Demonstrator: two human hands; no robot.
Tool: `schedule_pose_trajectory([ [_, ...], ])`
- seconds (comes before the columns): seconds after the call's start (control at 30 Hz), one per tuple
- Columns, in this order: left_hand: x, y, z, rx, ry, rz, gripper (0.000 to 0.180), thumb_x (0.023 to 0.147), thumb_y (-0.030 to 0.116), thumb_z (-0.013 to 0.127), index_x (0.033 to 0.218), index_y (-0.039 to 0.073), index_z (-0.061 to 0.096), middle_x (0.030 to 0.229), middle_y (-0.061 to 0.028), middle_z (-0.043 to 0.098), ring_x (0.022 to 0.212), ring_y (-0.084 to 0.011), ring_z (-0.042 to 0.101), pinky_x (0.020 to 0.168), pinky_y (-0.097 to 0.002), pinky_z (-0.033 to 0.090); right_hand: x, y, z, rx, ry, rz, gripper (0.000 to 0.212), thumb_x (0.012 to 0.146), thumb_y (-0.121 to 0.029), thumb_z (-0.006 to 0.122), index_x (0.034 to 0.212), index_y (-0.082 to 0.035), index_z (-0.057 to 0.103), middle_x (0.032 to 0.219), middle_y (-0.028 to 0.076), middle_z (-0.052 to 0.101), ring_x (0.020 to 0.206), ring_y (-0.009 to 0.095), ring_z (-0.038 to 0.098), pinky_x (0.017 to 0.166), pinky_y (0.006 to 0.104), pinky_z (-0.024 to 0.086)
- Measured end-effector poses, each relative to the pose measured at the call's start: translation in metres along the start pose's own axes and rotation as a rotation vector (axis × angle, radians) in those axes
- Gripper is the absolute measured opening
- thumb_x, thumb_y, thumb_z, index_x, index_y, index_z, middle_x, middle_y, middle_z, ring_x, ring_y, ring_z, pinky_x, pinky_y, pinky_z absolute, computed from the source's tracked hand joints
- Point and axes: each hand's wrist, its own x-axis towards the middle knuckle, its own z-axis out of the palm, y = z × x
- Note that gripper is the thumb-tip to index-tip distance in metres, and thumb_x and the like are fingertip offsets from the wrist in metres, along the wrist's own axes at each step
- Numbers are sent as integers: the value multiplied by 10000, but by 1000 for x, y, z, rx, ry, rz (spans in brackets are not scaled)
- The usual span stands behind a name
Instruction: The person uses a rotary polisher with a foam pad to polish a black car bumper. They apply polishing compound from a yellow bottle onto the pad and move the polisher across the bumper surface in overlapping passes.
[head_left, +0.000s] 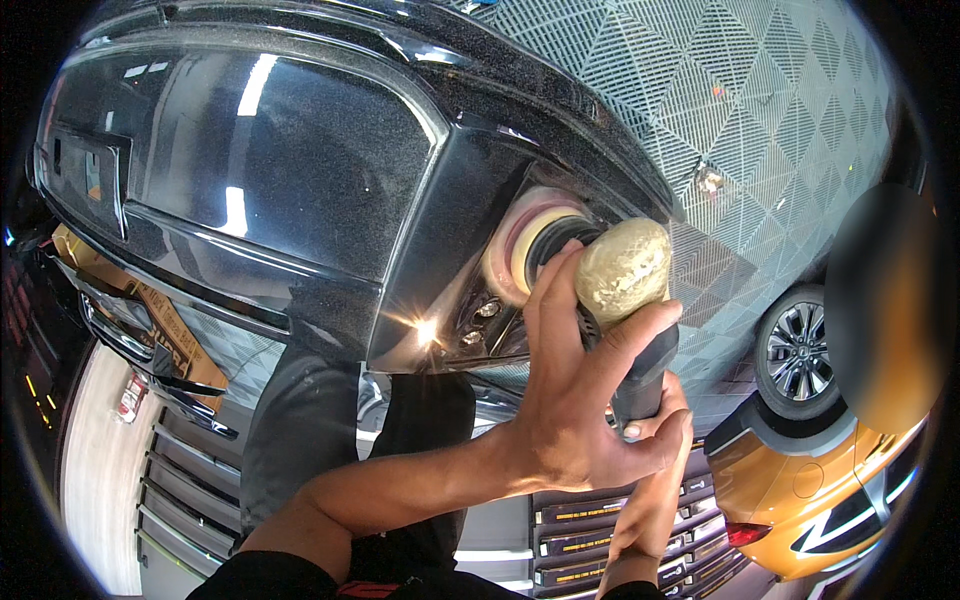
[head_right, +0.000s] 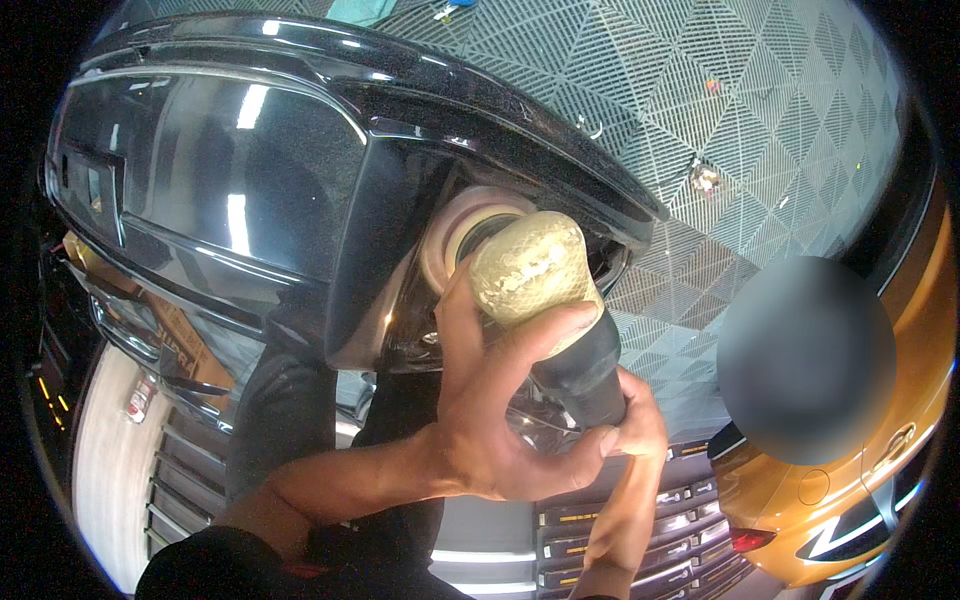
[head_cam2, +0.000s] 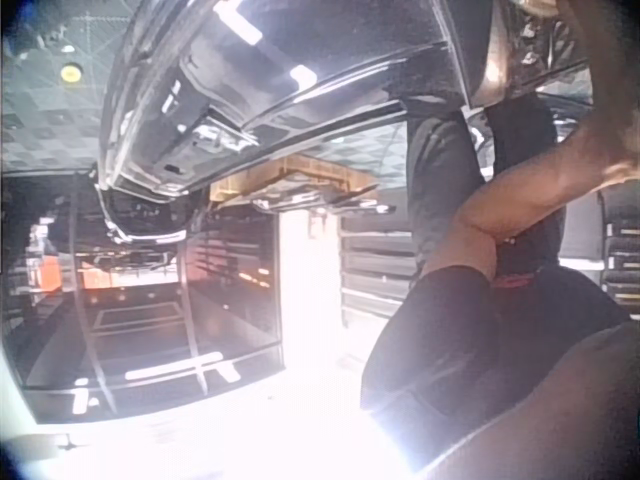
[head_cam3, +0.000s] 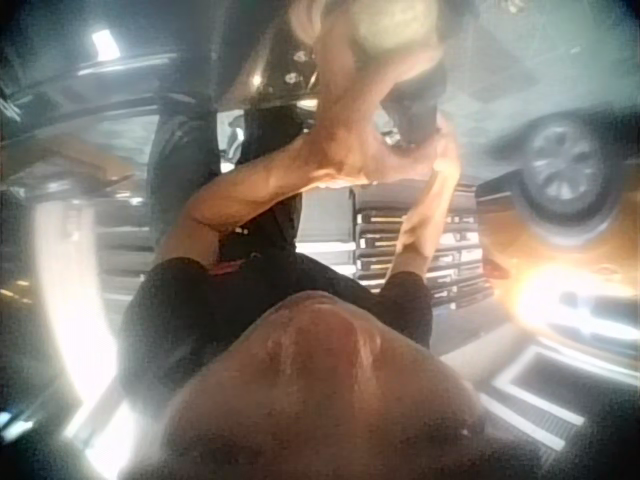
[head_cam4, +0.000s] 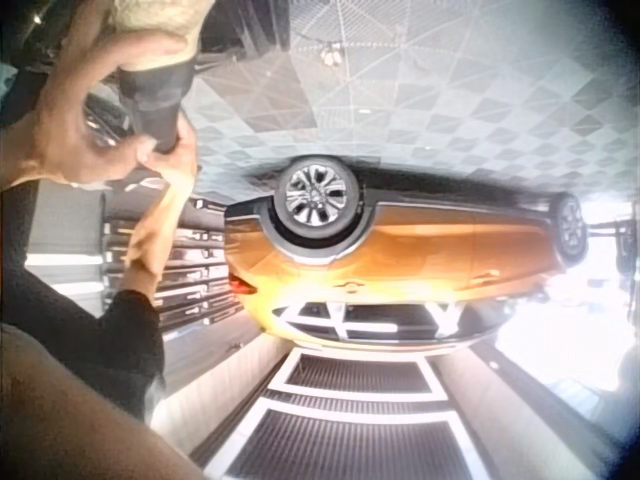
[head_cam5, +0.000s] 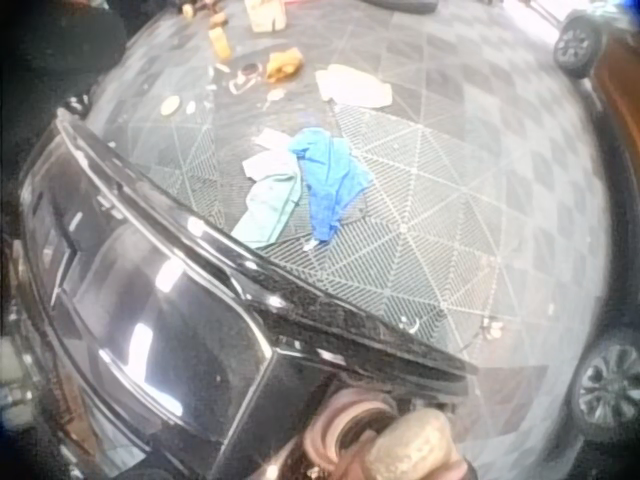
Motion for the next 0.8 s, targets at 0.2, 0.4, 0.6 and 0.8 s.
schedule_pose_trajectory([
  [0.2, 1, 0, 0, -25, 0, 0, 779, 652, 218, 860, 1367, 88, 580, 1449, -370, 291, 1376, -578, 270, 1110, -665, 244, -2, -3, 11, 47, 35, -4, 1049, 557, -350, 1011, 1396, 71, 544, 1277, 128, 676, 1152, 209, 656, 1022, 366, 515],
  [0.4, 2, -4, 1, -16, 3, 8, 775, 637, 228, 877, 1340, 86, 584, 1443, -369, 295, 1368, -579, 275, 1106, -663, 248, -4, 15, 8, -134, 78, -75, 959, 599, -361, 985, 1341, 80, 568, 1218, 161, 699, 1073, 217, 698, 935, 368, 569],
  [0.6, 6, -1, 2, 106, -60, 97, 662, 636, 234, 879, 1216, 70, 604, 1407, -360, 320, 1335, -572, 304, 1091, -672, 242, 6, 69, 14, 70, 82, -57, 910, 618, -353, 972, 1316, 74, 573, 1168, 163, 706, 1019, 222, 711, 893, 367, 585],
  [0.8, 18, 1, 9, 329, -197, 87, 591, 627, 254, 894, 1136, 122, 624, 1380, -307, 354, 1326, -561, 329, 1093, -697, 216, 41, 74, 69, 324, 33, -179, 893, 624, -350, 967, 1307, 71, 574, 1148, 163, 708, 1000, 224, 714, 879, 366, 589],
])
